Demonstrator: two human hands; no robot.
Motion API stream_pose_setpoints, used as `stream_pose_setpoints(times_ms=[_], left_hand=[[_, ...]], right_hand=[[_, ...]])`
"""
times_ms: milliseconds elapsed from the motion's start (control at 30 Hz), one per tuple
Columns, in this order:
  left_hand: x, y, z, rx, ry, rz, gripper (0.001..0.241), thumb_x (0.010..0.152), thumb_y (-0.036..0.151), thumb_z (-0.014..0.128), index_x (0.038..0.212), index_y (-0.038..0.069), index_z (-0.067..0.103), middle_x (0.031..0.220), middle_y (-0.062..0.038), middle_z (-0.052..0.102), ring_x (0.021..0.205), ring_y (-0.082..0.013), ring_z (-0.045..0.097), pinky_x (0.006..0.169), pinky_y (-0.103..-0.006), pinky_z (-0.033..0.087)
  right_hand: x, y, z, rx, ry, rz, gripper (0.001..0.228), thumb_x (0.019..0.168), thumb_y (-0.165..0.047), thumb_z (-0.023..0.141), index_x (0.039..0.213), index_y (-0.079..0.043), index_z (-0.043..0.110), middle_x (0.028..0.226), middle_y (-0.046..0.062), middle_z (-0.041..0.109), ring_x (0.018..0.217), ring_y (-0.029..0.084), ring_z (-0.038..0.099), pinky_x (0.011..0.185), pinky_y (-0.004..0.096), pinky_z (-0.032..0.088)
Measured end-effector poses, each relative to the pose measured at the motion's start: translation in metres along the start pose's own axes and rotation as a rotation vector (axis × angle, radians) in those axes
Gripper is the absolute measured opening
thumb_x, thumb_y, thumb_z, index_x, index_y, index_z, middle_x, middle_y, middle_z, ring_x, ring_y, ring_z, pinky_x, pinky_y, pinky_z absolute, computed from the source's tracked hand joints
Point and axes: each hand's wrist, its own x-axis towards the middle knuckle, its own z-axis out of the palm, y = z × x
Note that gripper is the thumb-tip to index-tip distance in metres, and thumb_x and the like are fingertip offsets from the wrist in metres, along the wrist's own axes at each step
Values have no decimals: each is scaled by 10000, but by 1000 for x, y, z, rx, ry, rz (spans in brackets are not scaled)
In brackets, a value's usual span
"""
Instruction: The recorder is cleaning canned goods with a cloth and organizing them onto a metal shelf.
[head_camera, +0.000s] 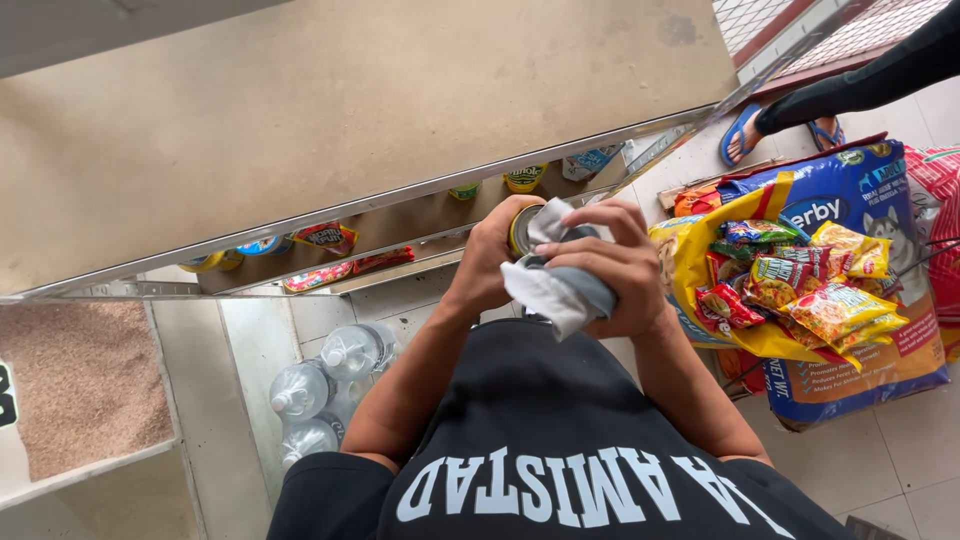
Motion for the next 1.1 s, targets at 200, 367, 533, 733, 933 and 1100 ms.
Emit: stream_pose_setpoints(times_ms=[200, 367, 533, 733, 933, 1100], left_hand=[[-1, -12, 14, -55, -25, -67, 611, 659, 188, 896, 1223, 190, 662, 1059, -50, 697, 1001, -177, 637, 941, -364, 501], [1, -1, 15, -88, -46, -72, 555, 689, 182, 879, 1200, 162, 664, 1010, -73, 693, 951, -162, 605, 910, -367, 511], [-2, 17, 21, 40, -22, -171, 600, 619, 103, 814, 1195, 193, 670, 961, -78, 683, 924, -236, 682, 896, -392, 510], [4, 8, 17, -23, -27, -115, 592, 630, 183, 882, 1184, 193, 673, 974, -78, 705, 945, -180, 644, 907, -366, 521], [1, 17, 25, 49, 25, -140, 548, 652, 144, 834, 1171, 124, 659, 986, -180, 700, 951, -344, 693, 903, -434, 516], [1, 7, 18, -43, 12, -135, 610, 639, 195, 894, 1205, 209, 669, 993, -42, 705, 974, -138, 622, 931, -344, 515]], right_hand=[[5, 11, -5, -168, 19, -21, 321, 746, -309, 724, 1026, -153, 756, 1151, -34, 766, 1207, 288, 609, 1078, 487, 390], [3, 2, -15, -14, -14, -29, 274, 795, -393, 694, 939, -169, 757, 1035, -45, 773, 1115, 269, 652, 1052, 476, 413], [2, 19, -18, -124, 40, -18, 231, 797, -334, 734, 927, -144, 750, 1016, -30, 772, 1107, 268, 653, 1041, 452, 424], [0, 10, -15, 126, -33, -34, 320, 818, -432, 684, 954, -151, 755, 1048, -24, 779, 1104, 271, 677, 1034, 467, 434], [1, 16, -15, -47, -2, 19, 307, 801, -320, 744, 1048, -139, 756, 1174, -17, 769, 1203, 283, 633, 1078, 458, 390], [-2, 5, -17, 79, -41, -48, 326, 825, -406, 687, 1032, -165, 762, 1153, -30, 772, 1162, 276, 645, 1060, 473, 403]])
